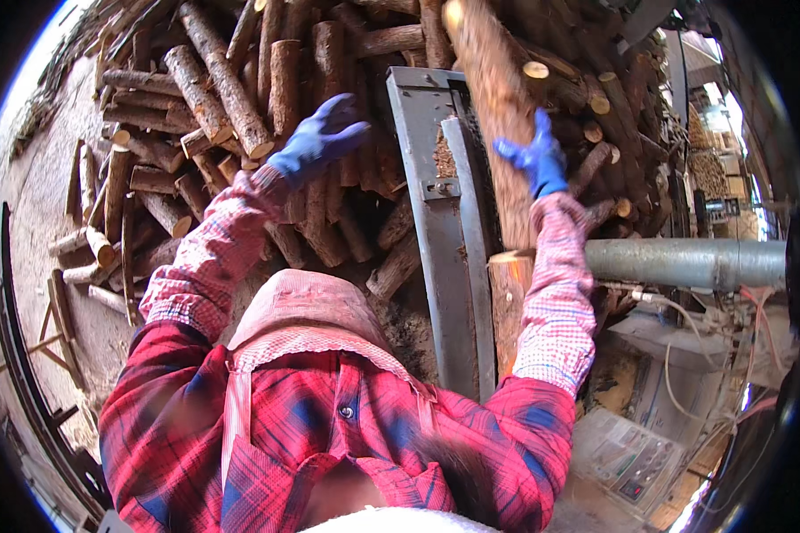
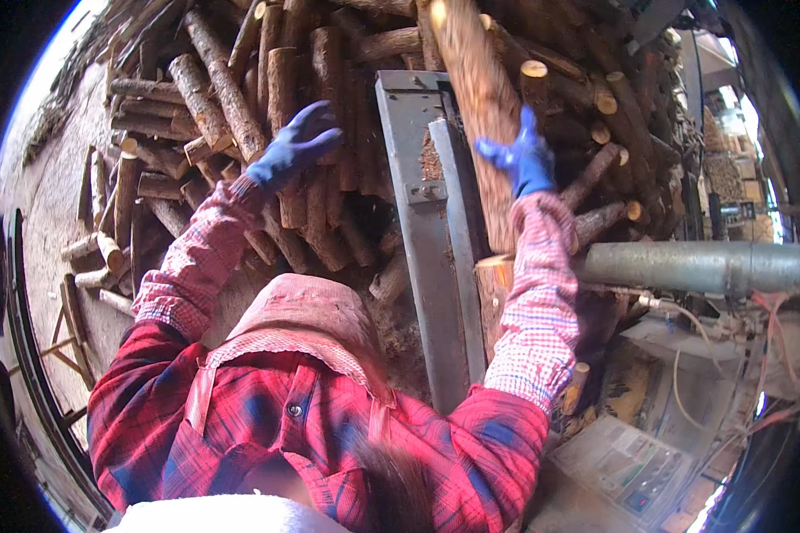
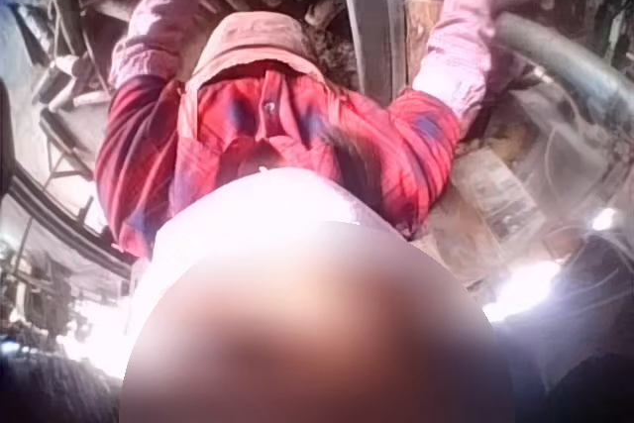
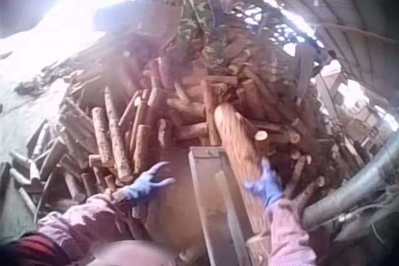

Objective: The person repeatedly picks up logs from a large pile and places them onto a mechanical log splitter. They use both hands to position the wood against the machine's blade, then release it as the machine pushes the log through. The person continues this cycle, handling logs one at a time and moving them from the source pile to the splitter.

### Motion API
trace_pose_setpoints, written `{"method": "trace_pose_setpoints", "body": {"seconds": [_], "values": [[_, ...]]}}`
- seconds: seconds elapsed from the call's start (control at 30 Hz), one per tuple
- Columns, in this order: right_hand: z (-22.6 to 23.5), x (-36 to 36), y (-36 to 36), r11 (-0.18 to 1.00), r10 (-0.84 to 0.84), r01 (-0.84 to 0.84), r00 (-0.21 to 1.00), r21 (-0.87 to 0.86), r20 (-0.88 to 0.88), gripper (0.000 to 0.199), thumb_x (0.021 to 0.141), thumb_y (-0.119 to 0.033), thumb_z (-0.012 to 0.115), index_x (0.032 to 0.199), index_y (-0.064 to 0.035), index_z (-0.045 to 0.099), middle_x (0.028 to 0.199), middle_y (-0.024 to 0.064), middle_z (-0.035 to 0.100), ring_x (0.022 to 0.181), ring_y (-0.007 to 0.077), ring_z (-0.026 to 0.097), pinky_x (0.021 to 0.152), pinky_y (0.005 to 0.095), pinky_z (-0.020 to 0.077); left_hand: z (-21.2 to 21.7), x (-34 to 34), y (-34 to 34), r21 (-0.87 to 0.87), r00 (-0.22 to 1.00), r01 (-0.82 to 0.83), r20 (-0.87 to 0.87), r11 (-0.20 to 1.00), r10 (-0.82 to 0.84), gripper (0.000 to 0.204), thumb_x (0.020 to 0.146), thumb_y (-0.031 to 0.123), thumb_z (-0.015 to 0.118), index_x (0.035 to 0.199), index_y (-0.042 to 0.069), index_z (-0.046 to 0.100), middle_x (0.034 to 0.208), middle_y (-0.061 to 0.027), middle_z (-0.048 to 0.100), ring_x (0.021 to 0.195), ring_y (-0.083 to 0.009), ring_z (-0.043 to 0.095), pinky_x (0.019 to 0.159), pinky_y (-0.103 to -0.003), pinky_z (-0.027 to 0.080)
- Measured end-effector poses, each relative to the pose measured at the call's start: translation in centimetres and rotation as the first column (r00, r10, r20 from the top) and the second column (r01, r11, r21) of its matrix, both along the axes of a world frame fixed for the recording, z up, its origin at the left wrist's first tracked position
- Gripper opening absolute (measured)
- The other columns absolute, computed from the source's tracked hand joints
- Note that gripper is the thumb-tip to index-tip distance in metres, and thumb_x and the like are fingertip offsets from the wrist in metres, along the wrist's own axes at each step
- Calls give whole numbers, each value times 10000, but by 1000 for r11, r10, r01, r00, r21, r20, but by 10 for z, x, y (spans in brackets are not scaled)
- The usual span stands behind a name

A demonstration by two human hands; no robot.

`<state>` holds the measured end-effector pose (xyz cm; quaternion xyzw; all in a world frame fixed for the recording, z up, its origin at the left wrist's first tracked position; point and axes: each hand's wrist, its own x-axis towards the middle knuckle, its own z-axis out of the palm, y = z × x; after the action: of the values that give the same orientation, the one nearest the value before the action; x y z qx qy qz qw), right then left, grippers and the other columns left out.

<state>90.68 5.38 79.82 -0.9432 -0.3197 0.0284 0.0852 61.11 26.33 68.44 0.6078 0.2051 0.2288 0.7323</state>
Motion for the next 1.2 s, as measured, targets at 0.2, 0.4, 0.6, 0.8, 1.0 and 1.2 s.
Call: {"method": "trace_pose_setpoints", "body": {"seconds": [0.2,0.4,0.6,0.8,1.0,1.2], "values": [[-86,4,-60,999,45,-46,999,30,8,1124,574,-561,825,1473,-187,265,1243,271,566,1134,437,555,955,493,439,-150,-175,35,16,833,-264,-501,964,236,739,820,383,735,1334,-54,432,1287,-172,542,1148,-266,548,982,-361,439],[-87,0,-104,991,89,-94,994,91,58,1022,627,-440,835,1447,-118,317,1348,256,482,1208,413,499,1021,473,394,-210,-230,39,41,672,-228,-717,973,188,617,783,483,703,1115,-32,629,1095,-203,647,1039,-301,607,895,-375,460],[-102,-169,23,798,139,-95,990,596,-28,732,813,-236,694,1401,44,360,1365,264,455,1249,357,475,1039,423,385,-255,-183,120,121,623,-115,-764,986,167,465,810,461,696,882,5,638,749,-74,596,652,-178,545,588,-334,452],[-207,-287,42,891,225,163,652,424,-724,719,829,-14,671,1446,-1,303,1428,199,403,1297,278,430,1090,398,341,-365,-177,260,51,506,-739,-615,672,604,824,681,588,769,1191,-23,556,1098,-218,634,1012,-329,626,856,-406,488],[-244,-330,-3,923,-103,374,472,93,-876,776,798,-27,717,1450,-14,296,1379,229,440,1261,297,458,1061,393,366,-326,-137,376,172,246,-593,-892,787,380,1342,560,678,796,1480,-22,115,1468,-267,326,1336,-374,388,1086,-381,344],[-275,-321,15,894,-207,448,424,6,-882,753,808,-20,704,1447,-21,304,1393,218,425,1242,283,472,1031,393,402,-366,-140,377,368,306,-658,-667,657,680,1142,504,501,900,1356,-8,335,1283,-222,517,1180,-350,520,998,-388,420]]}}
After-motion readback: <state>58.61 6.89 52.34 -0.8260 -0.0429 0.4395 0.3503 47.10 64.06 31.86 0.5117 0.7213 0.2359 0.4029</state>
